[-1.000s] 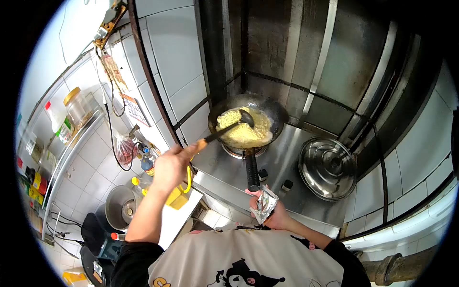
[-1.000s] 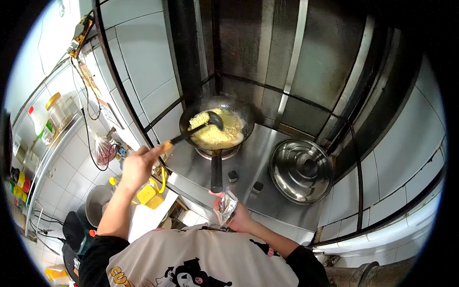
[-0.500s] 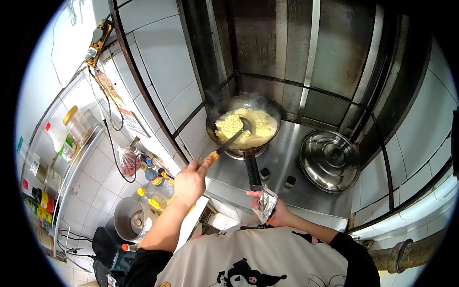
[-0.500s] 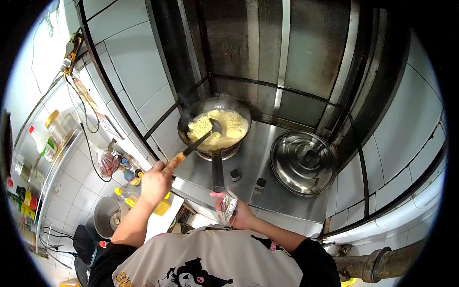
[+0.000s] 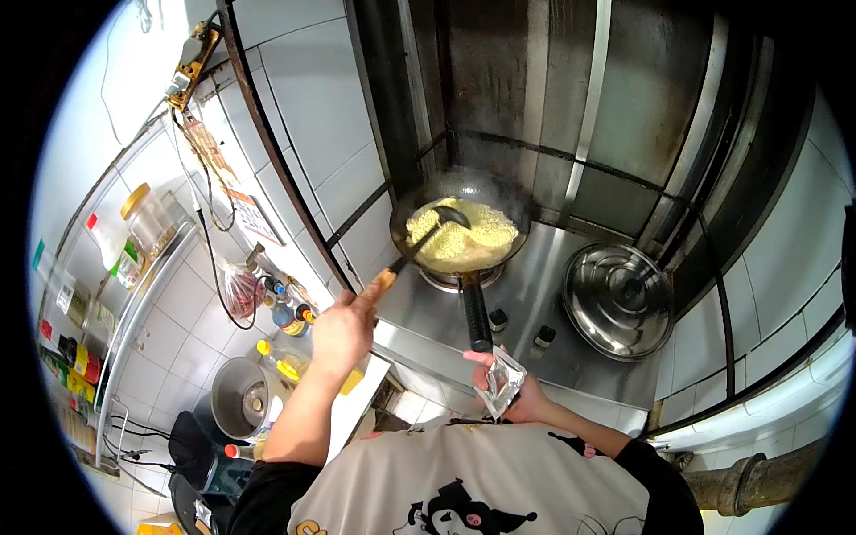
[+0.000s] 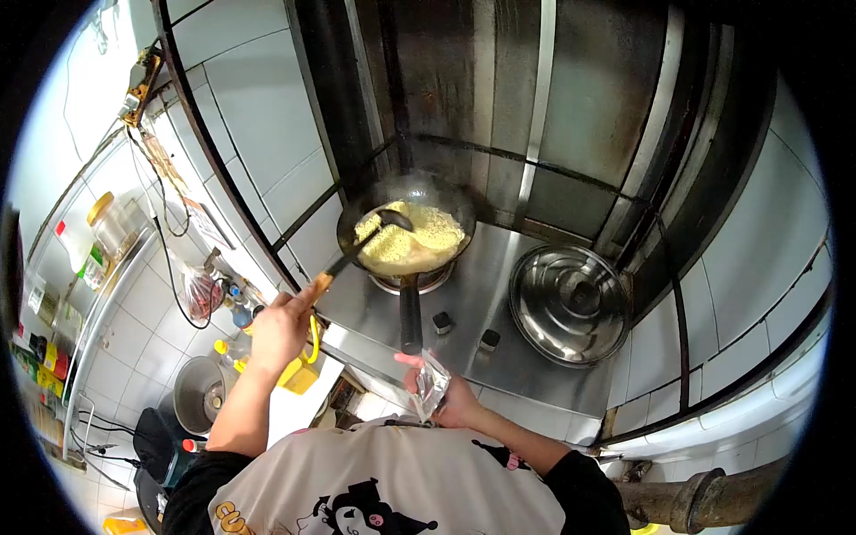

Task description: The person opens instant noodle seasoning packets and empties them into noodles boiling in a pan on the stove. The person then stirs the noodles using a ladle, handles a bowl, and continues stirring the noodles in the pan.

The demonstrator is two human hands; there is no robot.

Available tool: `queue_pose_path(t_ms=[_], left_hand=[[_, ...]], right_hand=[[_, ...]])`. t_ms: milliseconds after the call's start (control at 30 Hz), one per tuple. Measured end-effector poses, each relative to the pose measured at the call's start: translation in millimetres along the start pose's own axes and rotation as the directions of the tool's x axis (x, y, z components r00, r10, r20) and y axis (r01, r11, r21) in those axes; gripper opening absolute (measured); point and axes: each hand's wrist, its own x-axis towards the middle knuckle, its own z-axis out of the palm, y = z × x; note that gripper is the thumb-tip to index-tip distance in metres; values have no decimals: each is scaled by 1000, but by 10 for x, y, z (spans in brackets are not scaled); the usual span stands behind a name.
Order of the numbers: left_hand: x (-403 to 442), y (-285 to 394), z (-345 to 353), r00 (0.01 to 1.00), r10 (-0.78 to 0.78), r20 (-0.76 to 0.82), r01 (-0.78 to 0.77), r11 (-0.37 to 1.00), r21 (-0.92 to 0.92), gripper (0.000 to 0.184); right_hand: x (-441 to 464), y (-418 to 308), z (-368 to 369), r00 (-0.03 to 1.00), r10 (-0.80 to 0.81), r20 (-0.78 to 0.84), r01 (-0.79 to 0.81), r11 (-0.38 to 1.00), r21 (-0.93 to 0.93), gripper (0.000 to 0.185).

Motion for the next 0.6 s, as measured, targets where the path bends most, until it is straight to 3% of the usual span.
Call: queue_pose_path(t_ms=[67,233,400,533,600], left_hand=[[-6,-38,-134,999,-32,-18,32,999,-7,43],[47,-75,-104,993,-96,73,90,992,84,43],[103,-31,189,994,-9,105,8,1000,9,41],[108,-12,192,985,-17,170,6,998,63,47],[84,-123,181,995,4,96,-9,999,46,47]], right_hand=[[-24,-32,26,1000,-15,12,16,997,-70,61],[-23,15,-35,998,-6,64,5,1000,18,57],[13,27,-14,996,-61,68,60,998,19,56],[-5,-29,16,996,-60,66,59,998,14,56],[-31,-24,-17,993,-76,86,78,997,-18,56]])
